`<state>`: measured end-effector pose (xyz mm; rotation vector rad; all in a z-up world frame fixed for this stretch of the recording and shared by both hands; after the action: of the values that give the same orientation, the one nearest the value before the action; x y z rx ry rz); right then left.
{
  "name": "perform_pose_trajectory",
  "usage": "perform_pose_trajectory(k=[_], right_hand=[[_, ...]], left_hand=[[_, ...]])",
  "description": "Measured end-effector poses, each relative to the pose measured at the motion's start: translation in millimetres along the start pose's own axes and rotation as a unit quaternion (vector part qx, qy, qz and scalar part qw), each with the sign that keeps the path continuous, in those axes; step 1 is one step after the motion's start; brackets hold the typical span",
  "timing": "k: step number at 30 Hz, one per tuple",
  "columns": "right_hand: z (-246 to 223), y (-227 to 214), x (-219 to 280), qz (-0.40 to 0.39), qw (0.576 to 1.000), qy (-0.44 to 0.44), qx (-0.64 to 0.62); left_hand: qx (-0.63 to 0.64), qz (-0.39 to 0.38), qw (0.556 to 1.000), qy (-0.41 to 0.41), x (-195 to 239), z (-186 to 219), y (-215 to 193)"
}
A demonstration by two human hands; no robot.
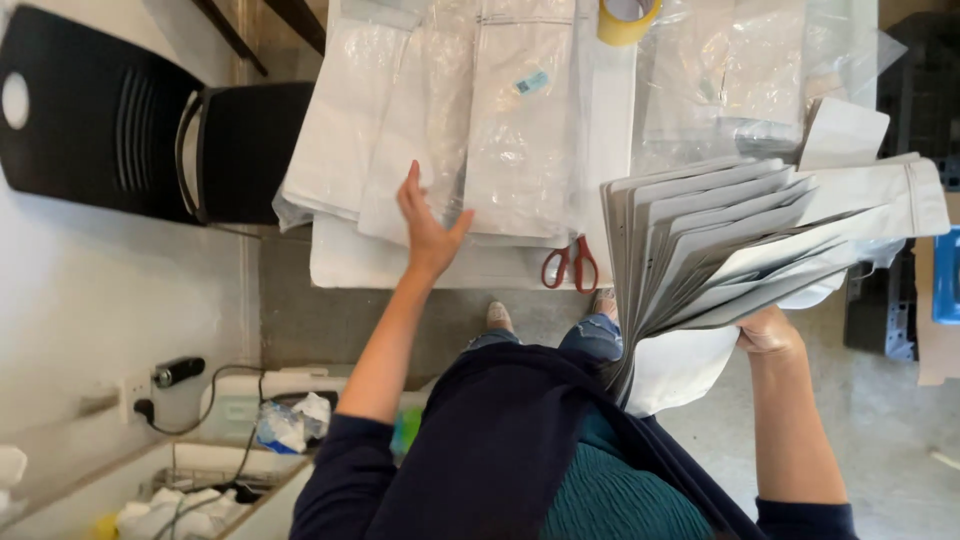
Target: The person organizes a stack of black components and inserts them into white bags, then sorts and stacks the prepared bags on a workspace.
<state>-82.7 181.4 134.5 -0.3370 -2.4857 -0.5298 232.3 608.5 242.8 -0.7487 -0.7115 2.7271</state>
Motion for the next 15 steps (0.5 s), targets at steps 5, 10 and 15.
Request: perform_pose_trajectory(k=[5,10,15], right_hand=[[0,46,16,0.042,0.998,-0.009,-0.037],[14,56,13,0.062,0.996,-0.022,-0.061],[17,50,20,0.074,0.995,-0.02,-0.065]], left_hand=[[0.096,-0.04,0.993,-0.059,-22,-49,69],[0.224,-0.13,0.96,-0.11,-31,-32,63],[0.236,-0.147,0.952,-0.126,-15,-30,16]])
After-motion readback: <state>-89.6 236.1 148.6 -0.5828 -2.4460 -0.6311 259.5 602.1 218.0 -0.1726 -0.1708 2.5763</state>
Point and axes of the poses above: each hand's wrist, its own x-axis away from the middle knuckle, its own y-axis out of the palm, z = x × y, the point moved 7 cm from there along -x, towards the middle knuckle, and after that the axes turned 9 degrees about y, right-handed, at the moved point
